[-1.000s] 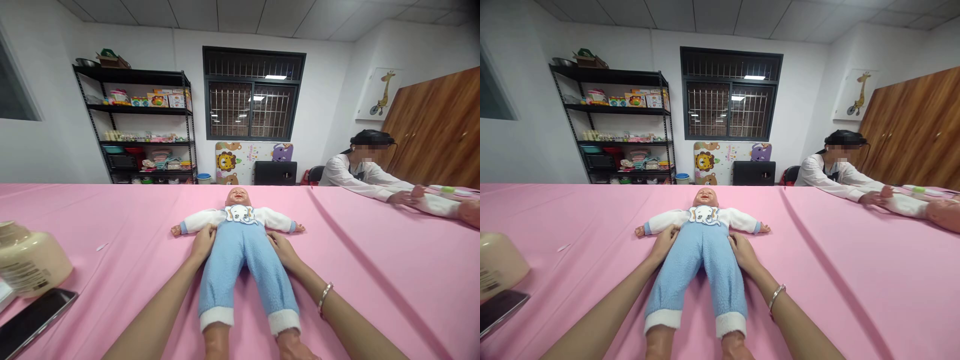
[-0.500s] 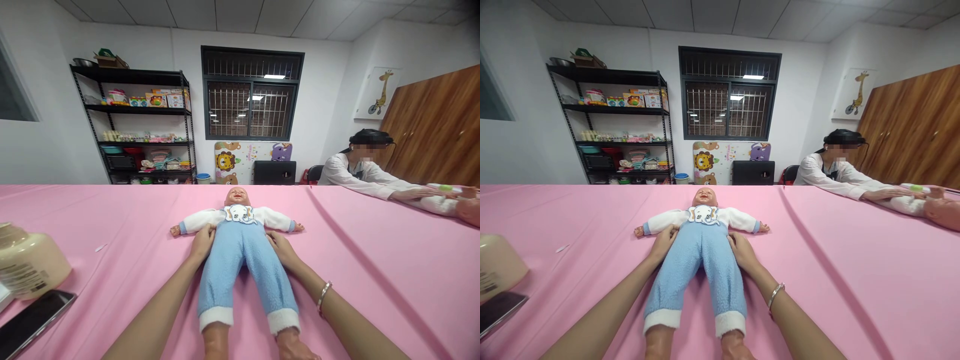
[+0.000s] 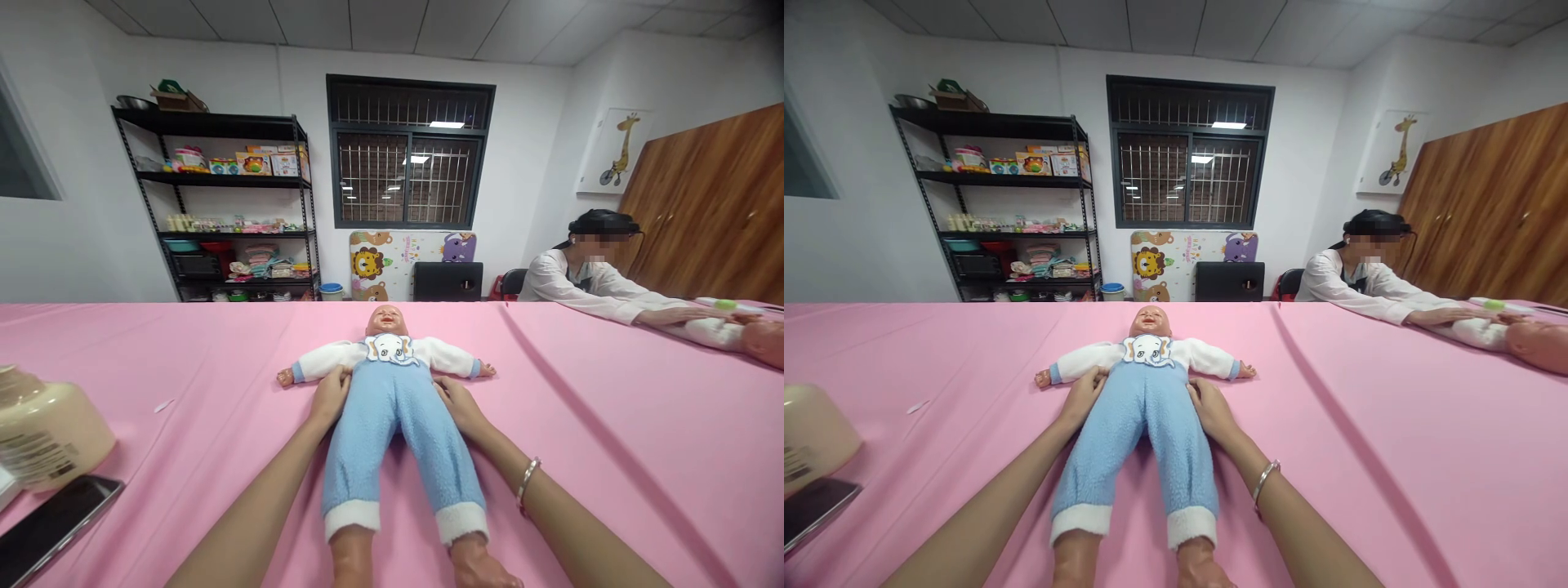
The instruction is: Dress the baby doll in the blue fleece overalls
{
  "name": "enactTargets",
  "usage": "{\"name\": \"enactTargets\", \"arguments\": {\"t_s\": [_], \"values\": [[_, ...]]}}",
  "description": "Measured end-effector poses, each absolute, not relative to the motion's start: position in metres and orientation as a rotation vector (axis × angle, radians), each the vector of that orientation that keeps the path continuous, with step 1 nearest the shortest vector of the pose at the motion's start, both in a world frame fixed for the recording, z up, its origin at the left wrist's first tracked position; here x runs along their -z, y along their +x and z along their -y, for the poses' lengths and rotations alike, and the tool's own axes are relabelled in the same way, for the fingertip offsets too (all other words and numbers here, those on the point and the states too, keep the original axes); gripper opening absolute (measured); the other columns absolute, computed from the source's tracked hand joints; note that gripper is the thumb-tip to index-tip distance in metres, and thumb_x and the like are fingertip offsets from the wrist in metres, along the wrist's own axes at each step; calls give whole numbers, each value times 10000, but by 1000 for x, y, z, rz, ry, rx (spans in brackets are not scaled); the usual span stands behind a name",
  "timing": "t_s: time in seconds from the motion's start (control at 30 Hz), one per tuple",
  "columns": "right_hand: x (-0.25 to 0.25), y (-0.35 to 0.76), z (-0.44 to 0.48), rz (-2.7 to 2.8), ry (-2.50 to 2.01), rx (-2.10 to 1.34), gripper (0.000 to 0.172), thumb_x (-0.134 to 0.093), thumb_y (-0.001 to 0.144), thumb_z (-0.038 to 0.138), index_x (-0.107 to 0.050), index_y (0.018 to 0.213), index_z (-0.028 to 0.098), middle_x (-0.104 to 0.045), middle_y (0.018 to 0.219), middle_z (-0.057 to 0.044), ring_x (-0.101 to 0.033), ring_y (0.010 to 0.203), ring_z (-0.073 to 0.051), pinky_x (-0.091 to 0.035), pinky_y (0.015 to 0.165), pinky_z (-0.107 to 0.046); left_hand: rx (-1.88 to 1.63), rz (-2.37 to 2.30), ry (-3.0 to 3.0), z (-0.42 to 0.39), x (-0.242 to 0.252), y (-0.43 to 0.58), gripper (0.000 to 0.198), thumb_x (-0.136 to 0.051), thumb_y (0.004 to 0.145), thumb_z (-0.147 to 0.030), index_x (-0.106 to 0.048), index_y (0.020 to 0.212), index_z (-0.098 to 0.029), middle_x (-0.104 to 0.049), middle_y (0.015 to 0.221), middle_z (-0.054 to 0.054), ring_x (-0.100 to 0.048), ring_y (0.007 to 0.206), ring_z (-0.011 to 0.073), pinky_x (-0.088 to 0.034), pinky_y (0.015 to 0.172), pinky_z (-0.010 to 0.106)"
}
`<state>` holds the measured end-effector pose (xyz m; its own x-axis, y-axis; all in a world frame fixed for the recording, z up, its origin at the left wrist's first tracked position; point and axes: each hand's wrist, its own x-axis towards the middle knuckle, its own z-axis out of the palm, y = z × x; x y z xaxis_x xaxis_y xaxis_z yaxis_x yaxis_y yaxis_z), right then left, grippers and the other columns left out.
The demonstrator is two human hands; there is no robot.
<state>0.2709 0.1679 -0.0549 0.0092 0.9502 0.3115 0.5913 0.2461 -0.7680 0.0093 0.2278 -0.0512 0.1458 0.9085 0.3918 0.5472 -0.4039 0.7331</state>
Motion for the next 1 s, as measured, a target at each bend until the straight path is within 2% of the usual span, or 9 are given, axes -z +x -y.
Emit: {"name": "enactTargets", "arguments": {"t_s": [0.33,1.0], "values": [[56,271,-168,1680,-1400,-592,350,-367,856,359,-571,1019,126,-612,1046,-109,-555,960,-228,-420,841,-351,-1148,-1417,2023,-229,52,9,220,-370,831,-277,-553,888,-169,-654,864,67,-600,794,212,-447,694,307],[52,271,-167,1681,-1439,-581,323,-366,857,327,-569,1007,124,-613,1046,-110,-554,958,-232,-417,825,-351,-1154,-1409,2020,-226,48,10,209,-376,825,-251,-559,878,-164,-657,871,75,-605,812,223,-455,720,327]]}}
